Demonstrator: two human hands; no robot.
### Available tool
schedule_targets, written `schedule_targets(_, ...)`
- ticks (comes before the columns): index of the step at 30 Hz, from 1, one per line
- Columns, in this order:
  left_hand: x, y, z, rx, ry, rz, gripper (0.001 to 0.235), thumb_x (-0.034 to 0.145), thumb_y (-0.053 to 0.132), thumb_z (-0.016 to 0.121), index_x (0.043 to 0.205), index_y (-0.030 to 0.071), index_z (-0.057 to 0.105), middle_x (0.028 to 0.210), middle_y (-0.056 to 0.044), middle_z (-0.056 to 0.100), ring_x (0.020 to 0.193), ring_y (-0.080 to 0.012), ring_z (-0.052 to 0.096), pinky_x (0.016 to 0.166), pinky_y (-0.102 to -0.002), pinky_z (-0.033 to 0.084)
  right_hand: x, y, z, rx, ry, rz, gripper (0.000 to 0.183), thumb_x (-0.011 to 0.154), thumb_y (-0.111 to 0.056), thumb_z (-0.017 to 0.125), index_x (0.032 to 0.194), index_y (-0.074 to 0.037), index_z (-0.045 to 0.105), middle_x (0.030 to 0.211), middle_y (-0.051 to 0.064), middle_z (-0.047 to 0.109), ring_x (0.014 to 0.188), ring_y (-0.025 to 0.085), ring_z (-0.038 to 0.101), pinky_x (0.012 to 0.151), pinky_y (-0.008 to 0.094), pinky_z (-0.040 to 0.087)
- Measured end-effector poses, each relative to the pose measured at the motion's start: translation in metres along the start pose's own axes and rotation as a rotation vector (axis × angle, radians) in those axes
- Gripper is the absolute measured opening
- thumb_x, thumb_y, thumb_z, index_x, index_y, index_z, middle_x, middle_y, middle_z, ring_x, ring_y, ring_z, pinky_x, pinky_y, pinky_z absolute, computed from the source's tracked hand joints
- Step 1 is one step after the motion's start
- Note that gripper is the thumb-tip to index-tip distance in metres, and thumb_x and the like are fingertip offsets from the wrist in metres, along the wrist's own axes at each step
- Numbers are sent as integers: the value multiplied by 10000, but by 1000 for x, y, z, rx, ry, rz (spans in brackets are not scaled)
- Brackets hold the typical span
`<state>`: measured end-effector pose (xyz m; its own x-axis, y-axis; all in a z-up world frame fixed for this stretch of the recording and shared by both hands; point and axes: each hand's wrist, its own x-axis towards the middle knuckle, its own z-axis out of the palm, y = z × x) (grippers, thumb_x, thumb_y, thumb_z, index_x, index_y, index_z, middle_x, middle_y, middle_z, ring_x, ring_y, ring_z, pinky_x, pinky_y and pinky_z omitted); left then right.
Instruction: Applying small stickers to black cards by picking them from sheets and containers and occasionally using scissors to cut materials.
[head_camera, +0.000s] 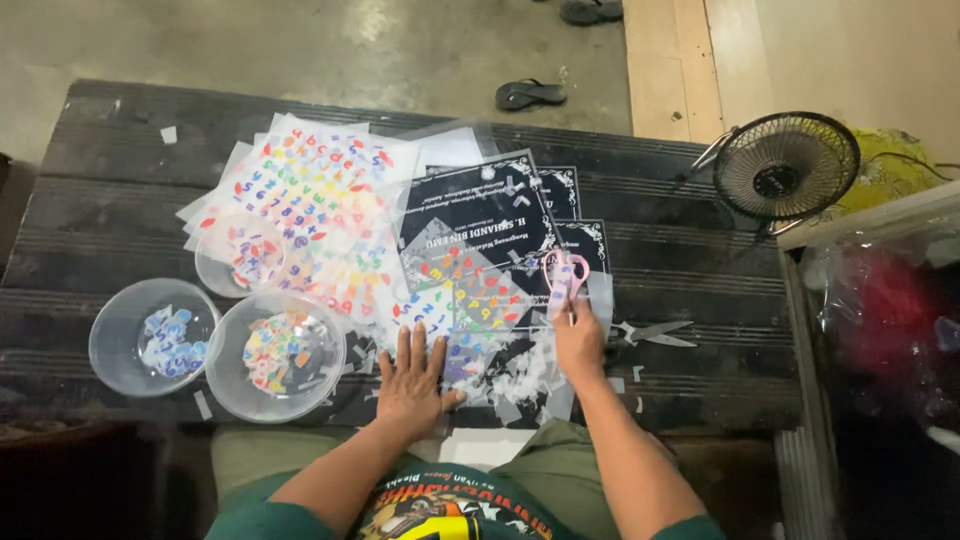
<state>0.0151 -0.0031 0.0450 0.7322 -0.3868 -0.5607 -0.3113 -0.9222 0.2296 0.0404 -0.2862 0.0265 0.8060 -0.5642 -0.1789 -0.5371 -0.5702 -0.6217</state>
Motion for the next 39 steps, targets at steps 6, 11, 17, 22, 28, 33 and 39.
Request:
schedule_targets(6, 7, -4, 20, -254, 475, 13, 878, 911, 712, 550, 1536, 108, 420, 1613, -193, 354, 1546, -418, 224, 1158, -653, 238, -95, -11, -3, 207, -362, 187, 171, 863, -275, 635, 787, -122, 638, 548, 69, 680, 519, 234, 680, 599, 368, 539)
schedule_targets(11, 11, 22, 33, -928, 416, 120, 639, 779, 439, 823, 1332, 179, 634, 1153, -134, 702, 1120, -337, 677, 916, -465, 521, -150, -5, 1, 334, -504, 64, 102, 893, -152, 712, 824, -81, 687, 537, 96, 658, 483, 204, 662, 508, 318, 538)
schedule_targets(17, 16, 3, 64, -1269, 214, -130, 159, 769, 292, 826, 906, 235, 770, 740, -14, 718, 727, -205, 718, 663, -356, 536, -150, 41, 19, 527, -501, 0, 92, 884, -92, 716, 969, -55, 710, 550, 97, 620, 466, 178, 628, 426, 271, 505)
schedule_targets(22, -27, 0, 43, -1535, 187, -147, 200, 801, 25, 719, 998, -6, 739, 737, -110, 655, 579, -167, 655, 504, -270, 509, -146, 52, 32, 541, -359, 139, 126, 873, -106, 713, 985, -49, 703, 548, 106, 615, 469, 182, 623, 412, 266, 505)
schedule_targets(28, 6, -12, 91, -1514, 244, -115, 245, 812, 16, 712, 1053, -17, 741, 716, -91, 654, 552, -175, 670, 434, -337, 561, -138, 64, 42, 597, -311, 118, 113, 862, -102, 718, 959, -47, 697, 504, 119, 591, 417, 175, 584, 378, 254, 483)
schedule_targets(33, 4, -11, 88, -1567, 240, -60, 446, 736, -121, 672, 1180, -82, 675, 766, -102, 615, 635, -180, 671, 543, -269, 557, -136, 61, 40, 630, -285, 133, 152, 842, -85, 727, 983, -31, 708, 544, 148, 639, 456, 195, 638, 382, 259, 517)
schedule_targets(39, -28, -3, 51, -1568, 203, -62, 609, 727, -44, 779, 1304, -92, 592, 781, -120, 620, 657, -172, 599, 573, -291, 495, -137, 66, 50, 672, -293, 93, 152, 842, -62, 717, 985, -10, 708, 593, 133, 641, 489, 191, 656, 401, 258, 531)
